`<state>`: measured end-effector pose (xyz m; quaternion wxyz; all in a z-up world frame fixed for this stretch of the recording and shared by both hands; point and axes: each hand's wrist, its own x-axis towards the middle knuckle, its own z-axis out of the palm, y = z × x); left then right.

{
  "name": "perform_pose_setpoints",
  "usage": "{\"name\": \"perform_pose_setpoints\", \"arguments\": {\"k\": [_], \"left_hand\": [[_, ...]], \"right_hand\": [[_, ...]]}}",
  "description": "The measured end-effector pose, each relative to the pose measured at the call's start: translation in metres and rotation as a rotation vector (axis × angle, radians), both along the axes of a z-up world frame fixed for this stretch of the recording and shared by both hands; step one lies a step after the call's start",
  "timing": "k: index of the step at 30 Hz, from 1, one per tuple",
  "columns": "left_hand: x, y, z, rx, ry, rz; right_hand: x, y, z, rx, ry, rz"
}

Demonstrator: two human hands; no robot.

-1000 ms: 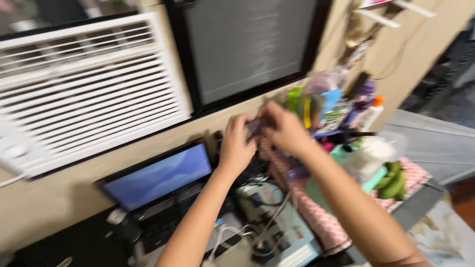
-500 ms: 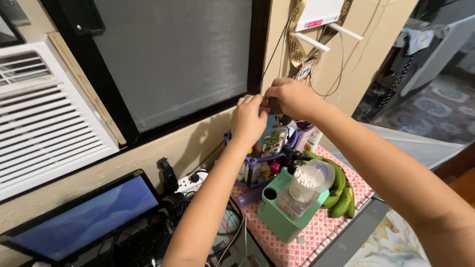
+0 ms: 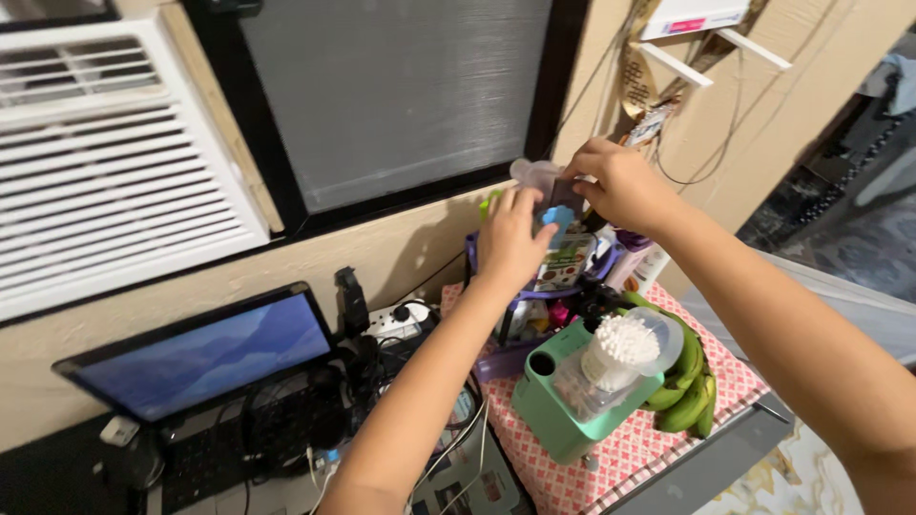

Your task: The person organizes and untangles various cables and computer peripherals on a desk, handling a mouse, a headset, and several USB chargers by hand before placing some items into a bag.

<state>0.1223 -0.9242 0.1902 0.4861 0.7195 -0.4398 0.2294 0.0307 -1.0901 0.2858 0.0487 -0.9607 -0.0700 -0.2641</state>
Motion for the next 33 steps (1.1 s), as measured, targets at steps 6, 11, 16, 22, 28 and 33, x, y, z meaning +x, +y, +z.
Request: {"name": "perform_pose_setpoints", "arguments": {"k": [6,11,16,22,28,33], "left_hand": [[-0.003,0.034,0.003,-0.112,-0.042,0.011],[0.027,0.142,-0.061,-0.052,-0.075,0.069],[0.064,0.254,-0.134,0.039,0.123,0.24],[0.091,0.376,-0.193,0.031,0.318,0.444],[0.082,0.426,-0.216,0.187,0.304,0.498],[0.035,0.36,-0.206,0.222,0.21,0.323]], "right_hand": [[-0.009,0.01,0.001,-0.234,-0.09,0.028],[-0.041,0.046,0.027,-0.176,-0.086,-0.073],[-0.002,0.144,0.016,-0.162,-0.089,0.187],[0.086,0.272,-0.04,-0.352,0.211,0.137],[0.074,0.229,-0.058,-0.471,0.329,0.025],[0.012,0.196,-0.069,-0.476,0.315,-0.214]]}}
